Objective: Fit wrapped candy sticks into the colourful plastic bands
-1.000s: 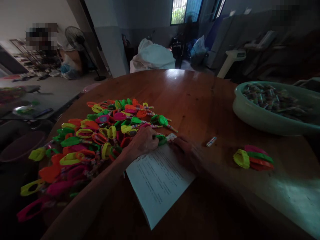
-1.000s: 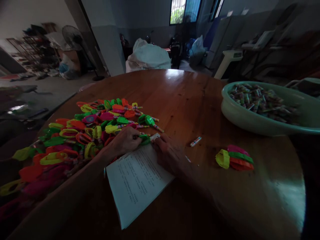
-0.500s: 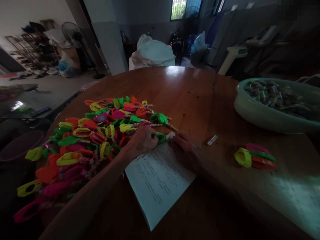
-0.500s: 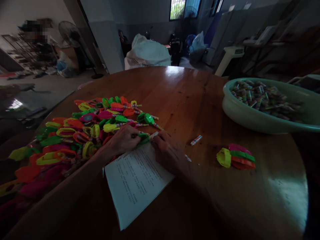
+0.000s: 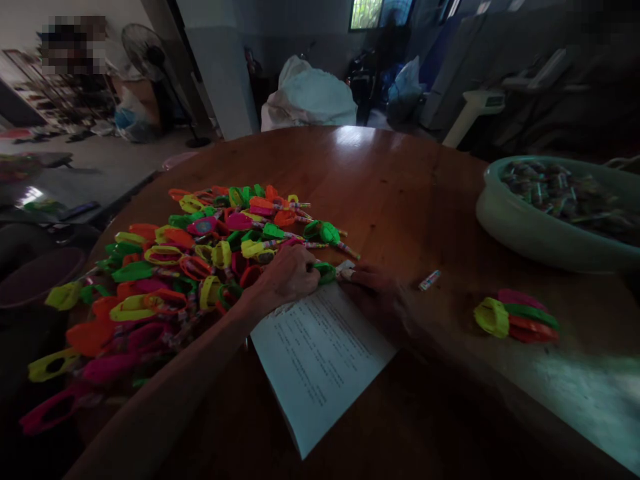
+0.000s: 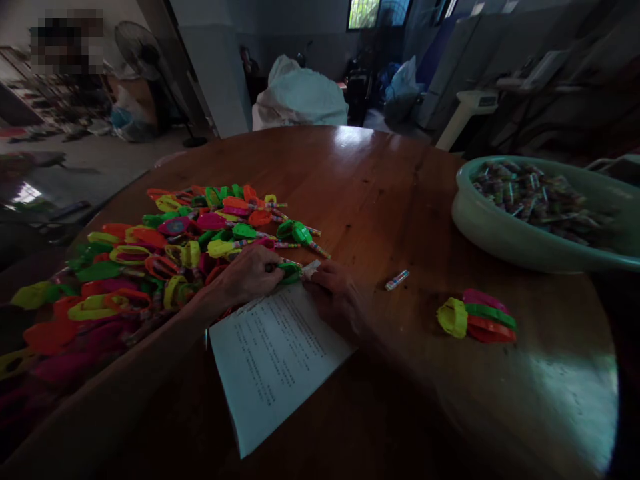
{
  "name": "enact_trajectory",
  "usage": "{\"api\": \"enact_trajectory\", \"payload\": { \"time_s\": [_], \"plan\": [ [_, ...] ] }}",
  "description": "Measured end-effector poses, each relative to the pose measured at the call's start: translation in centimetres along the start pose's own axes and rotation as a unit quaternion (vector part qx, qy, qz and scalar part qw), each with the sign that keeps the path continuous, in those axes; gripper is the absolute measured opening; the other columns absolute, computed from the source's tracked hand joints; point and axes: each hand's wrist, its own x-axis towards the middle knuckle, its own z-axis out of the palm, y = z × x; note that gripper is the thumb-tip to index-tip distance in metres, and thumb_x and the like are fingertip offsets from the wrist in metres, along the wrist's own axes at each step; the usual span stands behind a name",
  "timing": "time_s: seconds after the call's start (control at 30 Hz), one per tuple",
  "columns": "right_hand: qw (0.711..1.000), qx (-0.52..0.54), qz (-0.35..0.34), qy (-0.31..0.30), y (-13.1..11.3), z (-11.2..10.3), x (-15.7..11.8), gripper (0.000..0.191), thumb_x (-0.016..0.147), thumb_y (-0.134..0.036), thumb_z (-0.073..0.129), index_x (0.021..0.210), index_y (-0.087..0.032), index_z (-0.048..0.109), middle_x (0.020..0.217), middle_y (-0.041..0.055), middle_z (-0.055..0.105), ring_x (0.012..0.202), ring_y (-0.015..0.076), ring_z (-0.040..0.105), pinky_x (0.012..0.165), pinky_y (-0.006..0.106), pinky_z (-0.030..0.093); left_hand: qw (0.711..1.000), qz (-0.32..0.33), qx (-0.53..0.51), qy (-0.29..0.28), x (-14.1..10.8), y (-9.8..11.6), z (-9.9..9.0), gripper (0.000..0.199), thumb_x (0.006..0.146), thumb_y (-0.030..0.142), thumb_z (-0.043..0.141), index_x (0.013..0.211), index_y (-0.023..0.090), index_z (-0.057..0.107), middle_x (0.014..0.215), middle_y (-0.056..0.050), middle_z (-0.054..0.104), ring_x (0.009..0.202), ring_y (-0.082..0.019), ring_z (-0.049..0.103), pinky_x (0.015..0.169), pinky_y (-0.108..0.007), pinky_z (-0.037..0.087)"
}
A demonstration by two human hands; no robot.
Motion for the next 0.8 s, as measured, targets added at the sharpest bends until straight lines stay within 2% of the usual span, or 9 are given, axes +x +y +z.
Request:
{"api": "enact_trajectory", "payload": {
  "time_s": [0.17,0.33,0.47,0.6,0.7,0.8],
  "plan": [
    [0.992,-0.103,-0.062,-0.043,0.1,-0.4,0.0,0.026,0.098,-0.020,0.043,0.087,-0.017,0.066,0.092,0.0072,0.061,0.084,0.0168,0.056,0.074,0.029,0.045,1.000,-0.009,0.002,-0.002,0.0,-0.1,0.1,0.024,0.069,0.015,0.051,0.047,0.018,0.041,0.048,0.002,0.037,0.052,-0.012,0.033,0.057,-0.032,0.023],
    [0.932,-0.304,-0.146,-0.135,-0.7,-0.4,0.6,0.030,0.093,-0.009,0.037,0.083,-0.015,0.065,0.087,0.0116,0.057,0.085,0.0238,0.049,0.077,0.038,0.043,0.999,-0.033,-0.001,-0.015,-0.1,0.2,-0.1,0.027,0.068,0.013,0.051,0.048,0.018,0.034,0.048,0.002,0.035,0.050,-0.010,0.031,0.056,-0.032,0.021],
    [0.914,-0.344,-0.142,-0.162,-1.3,-0.3,1.5,0.027,0.092,-0.009,0.039,0.085,-0.014,0.065,0.089,0.0115,0.057,0.083,0.0230,0.046,0.076,0.039,0.041,0.999,-0.041,0.002,-0.026,0.2,0.0,-0.1,0.026,0.069,0.013,0.050,0.048,0.018,0.035,0.048,0.001,0.035,0.050,-0.010,0.032,0.056,-0.032,0.022],
    [0.909,-0.339,-0.123,-0.211,-2.5,-0.6,1.6,0.019,0.089,-0.010,0.046,0.088,-0.013,0.065,0.092,0.0117,0.057,0.085,0.0229,0.046,0.075,0.038,0.041,0.999,-0.004,0.019,-0.041,0.3,-0.7,0.3,0.022,0.070,0.015,0.048,0.049,0.018,0.042,0.048,0.001,0.041,0.048,-0.011,0.036,0.054,-0.032,0.023],
    [0.916,-0.347,-0.090,-0.179,-3.7,-1.0,0.4,0.017,0.091,-0.012,0.046,0.092,-0.012,0.063,0.094,0.0107,0.056,0.088,0.0227,0.047,0.074,0.036,0.042,0.999,0.023,0.037,-0.015,0.4,-1.6,-0.3,0.020,0.072,0.021,0.050,0.052,0.020,0.054,0.049,-0.001,0.050,0.049,-0.013,0.042,0.053,-0.031,0.027],
    [0.924,-0.363,-0.079,-0.085,-4.3,-2.3,-2.3,0.015,0.094,-0.018,0.048,0.096,-0.014,0.062,0.094,0.0096,0.057,0.088,0.0228,0.047,0.072,0.036,0.042,0.996,0.072,-0.035,0.029,0.4,-2.2,-2.3,0.020,0.079,0.026,0.048,0.073,0.024,0.067,0.053,0.001,0.054,0.058,-0.018,0.051,0.055,-0.030,0.035]
  ]
}}
